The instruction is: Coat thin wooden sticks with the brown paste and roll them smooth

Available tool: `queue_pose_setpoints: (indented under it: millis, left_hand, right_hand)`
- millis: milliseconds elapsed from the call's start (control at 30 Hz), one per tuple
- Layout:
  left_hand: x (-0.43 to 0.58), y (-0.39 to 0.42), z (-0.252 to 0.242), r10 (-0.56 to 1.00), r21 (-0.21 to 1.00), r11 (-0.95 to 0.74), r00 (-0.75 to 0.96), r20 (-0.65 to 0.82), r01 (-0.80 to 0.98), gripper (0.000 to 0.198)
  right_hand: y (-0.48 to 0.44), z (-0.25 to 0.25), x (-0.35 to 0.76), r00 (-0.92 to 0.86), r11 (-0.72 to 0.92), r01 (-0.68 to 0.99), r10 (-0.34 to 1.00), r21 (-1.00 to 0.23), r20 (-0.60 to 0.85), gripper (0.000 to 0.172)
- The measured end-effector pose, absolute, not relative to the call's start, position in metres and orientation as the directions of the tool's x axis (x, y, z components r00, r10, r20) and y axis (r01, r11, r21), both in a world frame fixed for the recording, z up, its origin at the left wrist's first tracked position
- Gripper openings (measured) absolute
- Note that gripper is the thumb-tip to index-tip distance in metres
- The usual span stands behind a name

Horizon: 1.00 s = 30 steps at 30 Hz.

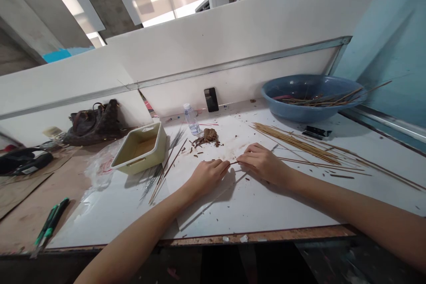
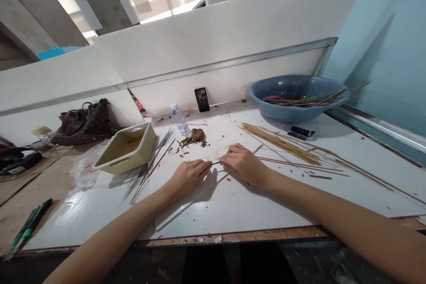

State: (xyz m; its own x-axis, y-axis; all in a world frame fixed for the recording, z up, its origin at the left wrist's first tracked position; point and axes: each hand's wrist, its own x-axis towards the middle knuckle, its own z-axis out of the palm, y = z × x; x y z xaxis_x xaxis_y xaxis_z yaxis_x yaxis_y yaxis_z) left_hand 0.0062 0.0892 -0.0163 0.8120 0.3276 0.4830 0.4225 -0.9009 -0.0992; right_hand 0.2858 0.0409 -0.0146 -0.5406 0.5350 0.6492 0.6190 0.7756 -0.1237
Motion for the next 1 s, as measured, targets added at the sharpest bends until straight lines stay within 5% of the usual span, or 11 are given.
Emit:
queue_pose_setpoints:
  millis: [233,1000]
  left_hand:
    - [0.0063,0.0897,-0.016,0.336,-0.099,-0.898,0.814,0.473,0.428,0.021]
    - [0.0054,0.0917,-0.0171,0.36,-0.082,-0.889,0.801,0.479,0.449,0.022]
  right_hand:
    - [0.0424,-0.0117,0.2879,-0.576,0.766,0.642,0.512,-0.034,0.638,0.021]
    - [0.0467,-0.0133,0.2939,-0.548,0.743,0.663,0.566,-0.094,0.616,0.015]
